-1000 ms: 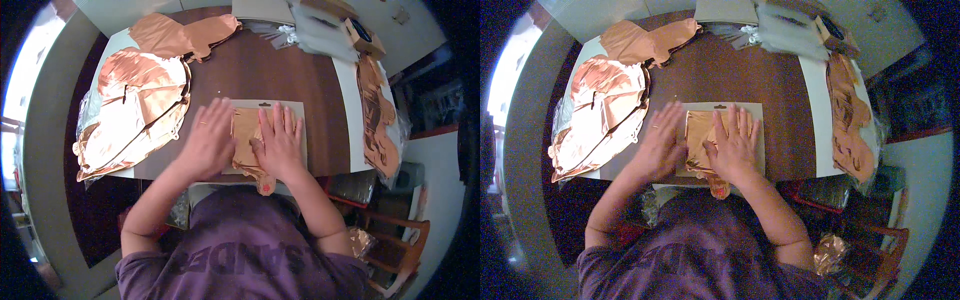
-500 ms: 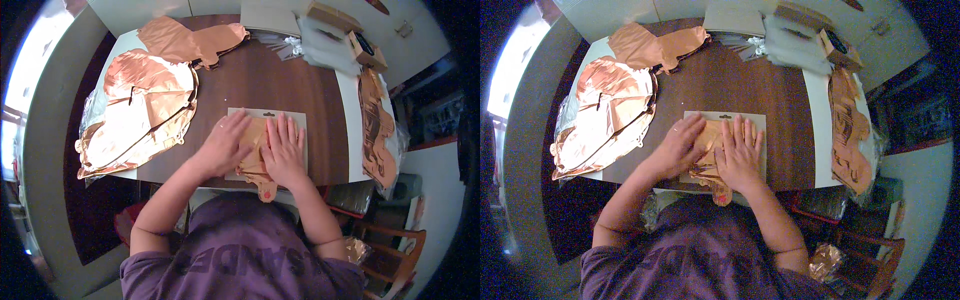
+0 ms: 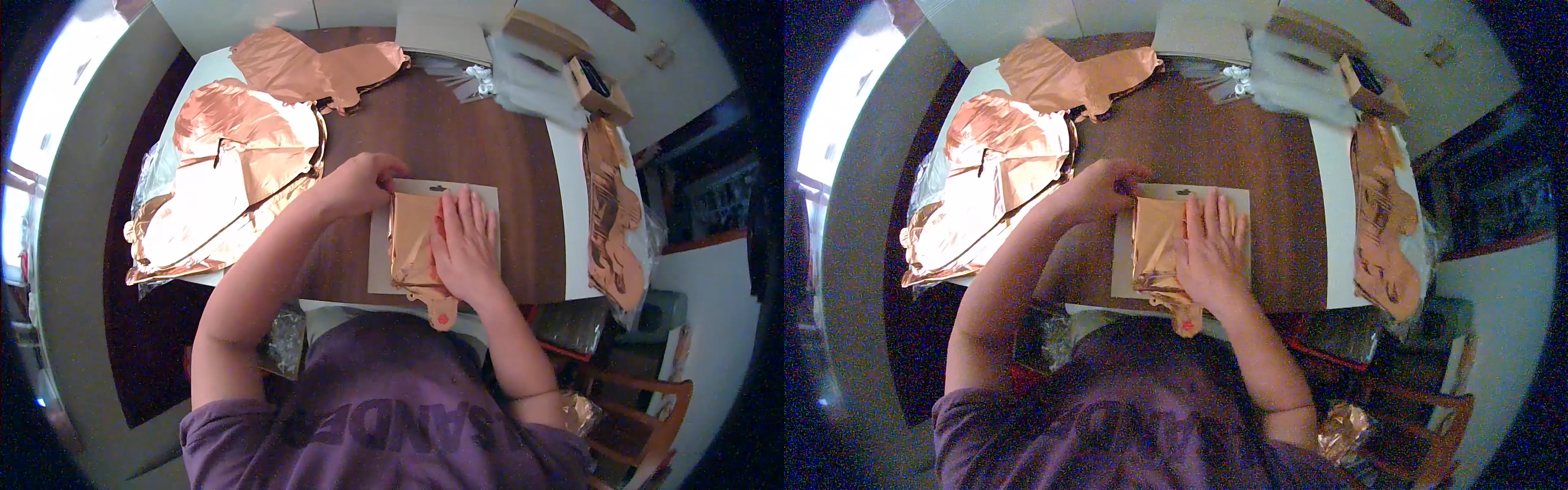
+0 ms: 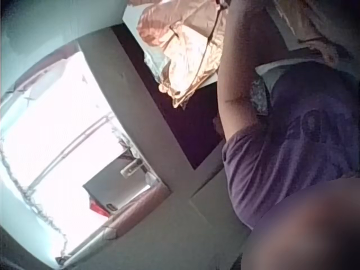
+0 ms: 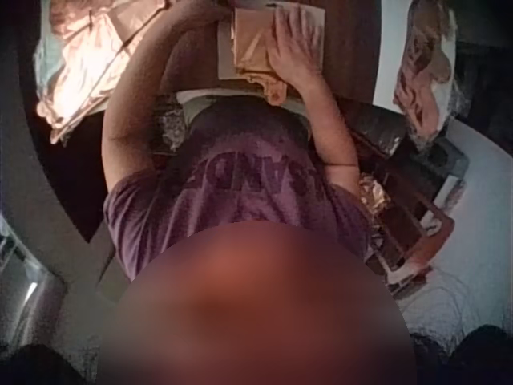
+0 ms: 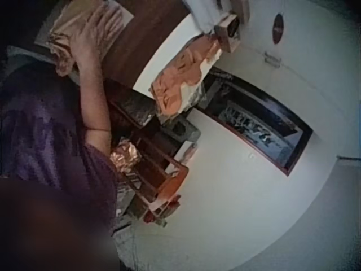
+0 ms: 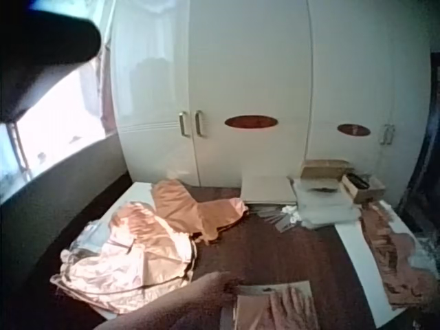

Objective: Folding foil balloons and placing them onto cardboard backings for packaging.

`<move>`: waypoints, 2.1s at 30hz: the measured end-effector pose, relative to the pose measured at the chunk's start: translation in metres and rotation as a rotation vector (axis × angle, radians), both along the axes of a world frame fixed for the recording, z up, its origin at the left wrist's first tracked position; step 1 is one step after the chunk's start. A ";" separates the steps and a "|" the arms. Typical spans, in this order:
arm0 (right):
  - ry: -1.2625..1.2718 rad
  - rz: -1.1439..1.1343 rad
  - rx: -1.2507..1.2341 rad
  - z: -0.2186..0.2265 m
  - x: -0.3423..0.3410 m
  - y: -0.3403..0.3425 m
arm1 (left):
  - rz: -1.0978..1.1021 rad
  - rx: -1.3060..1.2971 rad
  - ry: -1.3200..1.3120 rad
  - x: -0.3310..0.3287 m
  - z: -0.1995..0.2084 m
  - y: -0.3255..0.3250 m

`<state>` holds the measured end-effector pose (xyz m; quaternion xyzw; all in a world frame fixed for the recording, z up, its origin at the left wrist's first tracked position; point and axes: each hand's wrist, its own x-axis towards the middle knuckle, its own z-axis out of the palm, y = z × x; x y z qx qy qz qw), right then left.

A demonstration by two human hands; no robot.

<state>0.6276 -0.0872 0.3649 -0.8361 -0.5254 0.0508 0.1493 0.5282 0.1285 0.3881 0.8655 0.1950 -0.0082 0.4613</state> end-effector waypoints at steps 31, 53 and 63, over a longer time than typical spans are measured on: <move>0.032 -0.025 0.013 -0.004 -0.002 0.001 | 0.103 -0.236 -0.093 -0.006 -0.006 -0.010; 0.012 -0.052 0.001 -0.003 -0.004 0.002 | 0.228 -0.072 0.057 -0.003 0.011 -0.024; 0.018 -0.065 -0.018 0.002 -0.006 0.006 | 0.314 -0.301 0.143 0.004 -0.008 -0.016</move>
